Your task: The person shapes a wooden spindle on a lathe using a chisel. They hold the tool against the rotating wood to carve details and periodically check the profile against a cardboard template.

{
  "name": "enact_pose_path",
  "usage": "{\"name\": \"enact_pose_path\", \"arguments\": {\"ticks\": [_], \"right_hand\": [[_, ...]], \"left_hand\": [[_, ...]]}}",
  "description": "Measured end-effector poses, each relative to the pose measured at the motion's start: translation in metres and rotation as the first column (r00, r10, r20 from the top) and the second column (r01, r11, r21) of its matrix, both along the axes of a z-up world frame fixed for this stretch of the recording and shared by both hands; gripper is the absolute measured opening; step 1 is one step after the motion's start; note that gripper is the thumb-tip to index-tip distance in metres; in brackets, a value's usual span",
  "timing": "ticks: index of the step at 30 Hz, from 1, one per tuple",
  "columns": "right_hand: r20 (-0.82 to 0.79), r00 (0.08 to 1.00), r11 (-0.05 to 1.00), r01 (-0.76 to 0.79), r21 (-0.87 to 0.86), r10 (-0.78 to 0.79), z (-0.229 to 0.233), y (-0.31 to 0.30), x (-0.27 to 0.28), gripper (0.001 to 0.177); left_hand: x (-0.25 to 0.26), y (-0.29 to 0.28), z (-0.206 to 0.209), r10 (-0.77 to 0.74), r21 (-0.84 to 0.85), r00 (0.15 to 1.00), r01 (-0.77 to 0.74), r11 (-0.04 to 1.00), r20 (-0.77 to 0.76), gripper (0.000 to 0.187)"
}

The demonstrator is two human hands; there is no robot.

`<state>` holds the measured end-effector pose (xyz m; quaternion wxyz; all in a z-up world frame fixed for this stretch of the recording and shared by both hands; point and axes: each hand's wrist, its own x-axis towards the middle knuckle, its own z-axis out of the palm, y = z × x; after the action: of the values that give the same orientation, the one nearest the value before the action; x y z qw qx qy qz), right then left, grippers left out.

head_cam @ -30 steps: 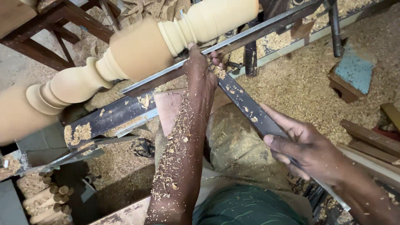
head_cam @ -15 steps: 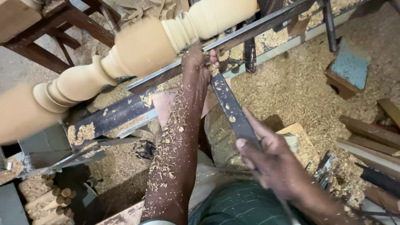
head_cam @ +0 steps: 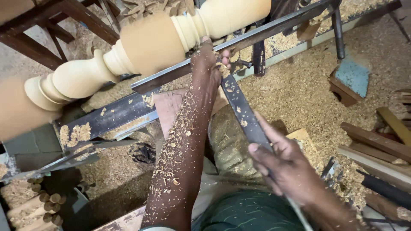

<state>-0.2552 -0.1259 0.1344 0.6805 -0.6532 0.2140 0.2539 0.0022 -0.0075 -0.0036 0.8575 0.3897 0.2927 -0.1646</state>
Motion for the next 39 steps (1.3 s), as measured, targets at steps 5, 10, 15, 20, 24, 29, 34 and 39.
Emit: {"name": "enact_pose_path", "arguments": {"ticks": [5, 10, 15, 20, 24, 29, 34, 39], "right_hand": [[-0.053, 0.993, 0.992, -0.111, -0.064, 0.107, 0.008, -0.036, 0.016, 0.082], [-0.298, 0.947, 0.948, -0.198, -0.248, 0.120, 0.016, -0.073, 0.028, 0.072], [-0.070, 0.954, 0.956, -0.293, -0.008, 0.292, 0.002, -0.102, 0.042, 0.079], [-0.085, 0.969, 0.973, -0.232, 0.003, 0.232, -0.016, -0.107, 0.035, 0.080], [-0.044, 0.973, 0.974, -0.227, 0.008, 0.227, -0.013, -0.096, 0.032, 0.078], [-0.050, 0.983, 0.982, -0.180, -0.052, 0.177, -0.007, -0.071, 0.030, 0.083], [0.055, 0.987, 0.989, -0.150, 0.000, 0.150, -0.002, -0.045, 0.015, 0.077], [0.051, 0.998, 0.999, -0.031, 0.031, 0.030, 0.006, -0.012, 0.005, 0.085]], "left_hand": [[0.002, -0.009, 0.002, 0.076, -0.004, 0.995, -0.076, 0.997, -0.070, 0.044], [-0.003, -0.019, 0.015, 0.177, -0.020, 0.978, -0.180, 0.984, -0.108, 0.047], [-0.011, -0.026, 0.028, 0.280, 0.035, 0.947, -0.278, 0.960, -0.155, 0.049], [-0.009, -0.026, 0.029, 0.245, 0.048, 0.957, -0.241, 0.969, -0.157, 0.050], [-0.009, -0.022, 0.023, 0.203, 0.012, 0.974, -0.203, 0.979, -0.105, 0.046], [-0.004, -0.018, 0.011, 0.160, -0.026, 0.979, -0.165, 0.986, -0.123, 0.040], [0.002, -0.011, -0.007, 0.059, 0.014, 0.998, -0.059, 0.998, -0.039, 0.035], [0.007, -0.003, -0.013, -0.011, 0.026, 1.000, 0.011, 1.000, -0.010, 0.034]]}}
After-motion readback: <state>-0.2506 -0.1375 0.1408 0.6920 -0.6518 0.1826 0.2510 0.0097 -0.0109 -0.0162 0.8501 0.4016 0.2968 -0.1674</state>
